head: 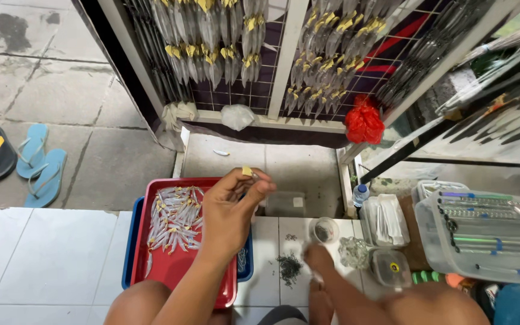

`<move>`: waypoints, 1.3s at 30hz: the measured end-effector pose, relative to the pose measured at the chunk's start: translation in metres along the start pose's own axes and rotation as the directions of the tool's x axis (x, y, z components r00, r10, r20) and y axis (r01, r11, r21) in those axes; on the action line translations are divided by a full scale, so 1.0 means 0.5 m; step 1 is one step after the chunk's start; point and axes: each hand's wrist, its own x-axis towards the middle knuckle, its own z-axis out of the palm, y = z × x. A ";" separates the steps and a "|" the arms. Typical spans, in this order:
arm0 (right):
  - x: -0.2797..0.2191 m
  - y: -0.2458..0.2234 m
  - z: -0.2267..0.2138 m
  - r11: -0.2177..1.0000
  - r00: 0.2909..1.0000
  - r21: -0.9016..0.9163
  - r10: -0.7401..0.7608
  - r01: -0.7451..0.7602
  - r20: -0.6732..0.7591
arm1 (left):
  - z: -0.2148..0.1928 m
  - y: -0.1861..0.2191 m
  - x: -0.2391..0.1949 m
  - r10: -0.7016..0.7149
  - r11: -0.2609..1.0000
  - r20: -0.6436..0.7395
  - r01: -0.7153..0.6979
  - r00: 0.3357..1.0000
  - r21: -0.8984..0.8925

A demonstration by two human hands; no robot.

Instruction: The person assembles small fishing lures by hand, inserting a yellow plastic piece into a clear plastic body and attaching a metal hook. The person then hangs the completed lures on a wire rack.

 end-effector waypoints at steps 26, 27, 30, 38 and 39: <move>0.115 -0.003 0.183 0.996 0.975 0.012 -0.088 0.093 -0.206 | -0.012 -0.021 0.008 0.007 0.999 -0.057 -0.009 0.998 -0.039; 0.122 0.004 0.191 0.978 0.933 0.158 -0.070 0.133 -0.352 | -0.011 -0.019 0.007 -0.005 1.000 -0.016 0.005 1.000 0.001; 0.070 -0.090 0.083 0.832 0.922 0.490 -0.063 0.260 -0.382 | -0.013 -0.023 0.009 -0.038 0.997 0.002 0.037 0.999 0.065; -0.250 -0.457 -0.403 0.491 0.619 0.455 -0.247 0.743 -0.745 | 0.002 -0.023 0.012 -0.186 0.982 -0.039 0.185 0.982 -0.026; -0.352 -0.479 -0.471 0.263 0.571 0.507 -0.347 0.821 -0.744 | 0.005 -0.024 0.012 -0.203 0.978 -0.040 0.201 0.978 -0.055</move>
